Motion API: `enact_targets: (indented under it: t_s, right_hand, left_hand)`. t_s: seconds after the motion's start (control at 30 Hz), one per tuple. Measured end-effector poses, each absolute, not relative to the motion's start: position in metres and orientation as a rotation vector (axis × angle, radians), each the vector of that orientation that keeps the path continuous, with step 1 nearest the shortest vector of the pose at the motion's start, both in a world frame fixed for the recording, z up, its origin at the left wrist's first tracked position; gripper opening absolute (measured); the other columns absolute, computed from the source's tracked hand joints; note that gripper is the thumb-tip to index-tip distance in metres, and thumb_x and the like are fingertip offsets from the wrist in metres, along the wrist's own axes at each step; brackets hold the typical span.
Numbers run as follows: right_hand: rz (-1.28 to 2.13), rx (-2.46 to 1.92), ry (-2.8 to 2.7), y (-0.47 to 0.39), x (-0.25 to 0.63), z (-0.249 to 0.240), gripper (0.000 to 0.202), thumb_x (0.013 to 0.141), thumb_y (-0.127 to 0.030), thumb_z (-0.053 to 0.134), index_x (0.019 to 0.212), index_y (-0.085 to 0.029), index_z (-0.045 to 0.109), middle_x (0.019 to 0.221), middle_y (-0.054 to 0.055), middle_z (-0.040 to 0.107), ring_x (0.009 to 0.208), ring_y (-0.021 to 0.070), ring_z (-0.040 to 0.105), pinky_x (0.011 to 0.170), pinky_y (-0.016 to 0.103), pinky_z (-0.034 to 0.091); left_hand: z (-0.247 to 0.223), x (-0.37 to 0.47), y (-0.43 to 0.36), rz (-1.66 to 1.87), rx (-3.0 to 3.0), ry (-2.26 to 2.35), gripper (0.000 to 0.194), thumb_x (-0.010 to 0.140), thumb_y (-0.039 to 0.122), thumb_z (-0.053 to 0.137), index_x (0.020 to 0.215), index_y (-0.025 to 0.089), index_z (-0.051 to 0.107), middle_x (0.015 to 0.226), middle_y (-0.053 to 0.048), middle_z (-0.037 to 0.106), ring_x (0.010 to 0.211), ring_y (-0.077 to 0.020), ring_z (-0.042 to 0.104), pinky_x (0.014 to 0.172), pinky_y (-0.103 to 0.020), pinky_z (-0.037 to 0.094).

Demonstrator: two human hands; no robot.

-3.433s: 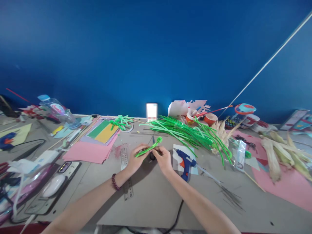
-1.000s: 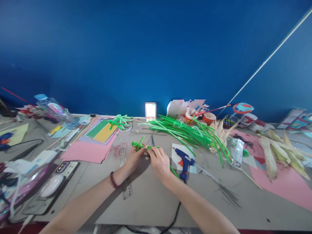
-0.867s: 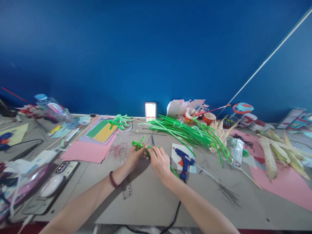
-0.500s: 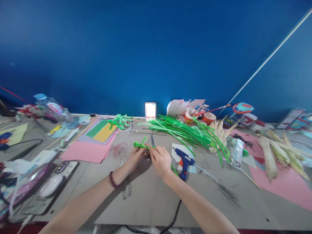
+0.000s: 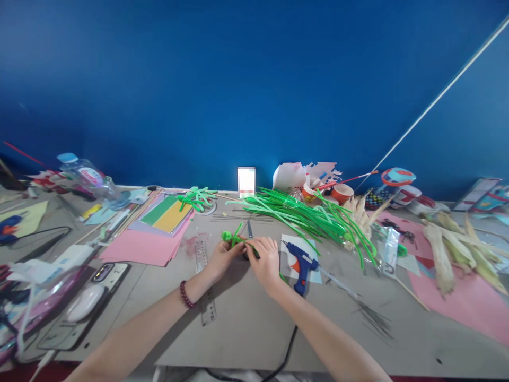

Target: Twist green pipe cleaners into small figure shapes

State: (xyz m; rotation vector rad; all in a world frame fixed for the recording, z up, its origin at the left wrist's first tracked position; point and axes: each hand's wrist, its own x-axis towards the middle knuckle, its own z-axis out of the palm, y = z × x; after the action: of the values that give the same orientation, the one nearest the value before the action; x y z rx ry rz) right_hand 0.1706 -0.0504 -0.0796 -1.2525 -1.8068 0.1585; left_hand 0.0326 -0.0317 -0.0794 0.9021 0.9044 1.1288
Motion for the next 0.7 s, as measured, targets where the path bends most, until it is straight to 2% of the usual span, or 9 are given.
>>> enact_targets:
  t_s: [0.27, 0.5, 0.7]
  right_hand:
    - [0.189, -1.239, -1.781, -0.0496, 0.1711, -0.0788, 0.018, 0.088, -0.022, 0.049, 0.088, -0.021, 0.068, 0.084, 0.005, 0.064, 0.079, 0.0193, 0.055, 0.073, 0.033, 0.041]
    - [-0.015, -1.252, -1.898, -0.0501, 0.1740, -0.0820, 0.020, 0.088, -0.018, 0.052, 0.094, -0.023, 0.070, 0.087, 0.005, 0.065, 0.082, 0.0190, 0.053, 0.074, 0.033, 0.039]
    - [-0.153, -1.193, -1.944, -0.0506, 0.1735, -0.0814, 0.021, 0.087, -0.016, 0.054, 0.096, -0.024, 0.071, 0.085, 0.005, 0.066, 0.080, 0.0185, 0.053, 0.071, 0.033, 0.037]
  left_hand:
    - [-0.0801, 0.0332, -0.0303, 1.156, 0.810, 0.881, 0.030, 0.057, 0.032, 0.081, 0.081, 0.017, 0.070, 0.077, -0.003, 0.070, 0.069, -0.0138, 0.062, 0.070, -0.028, 0.049]
    - [-0.0833, 0.0356, -0.0315, 1.154, 0.527, 0.759, 0.020, 0.054, 0.019, 0.082, 0.070, 0.014, 0.069, 0.074, -0.003, 0.069, 0.068, -0.0112, 0.062, 0.071, -0.023, 0.049]
    - [-0.0836, 0.0363, -0.0323, 1.202, 0.449, 0.770, 0.017, 0.055, 0.017, 0.081, 0.065, 0.014, 0.068, 0.070, -0.002, 0.068, 0.067, -0.0102, 0.061, 0.070, -0.021, 0.048]
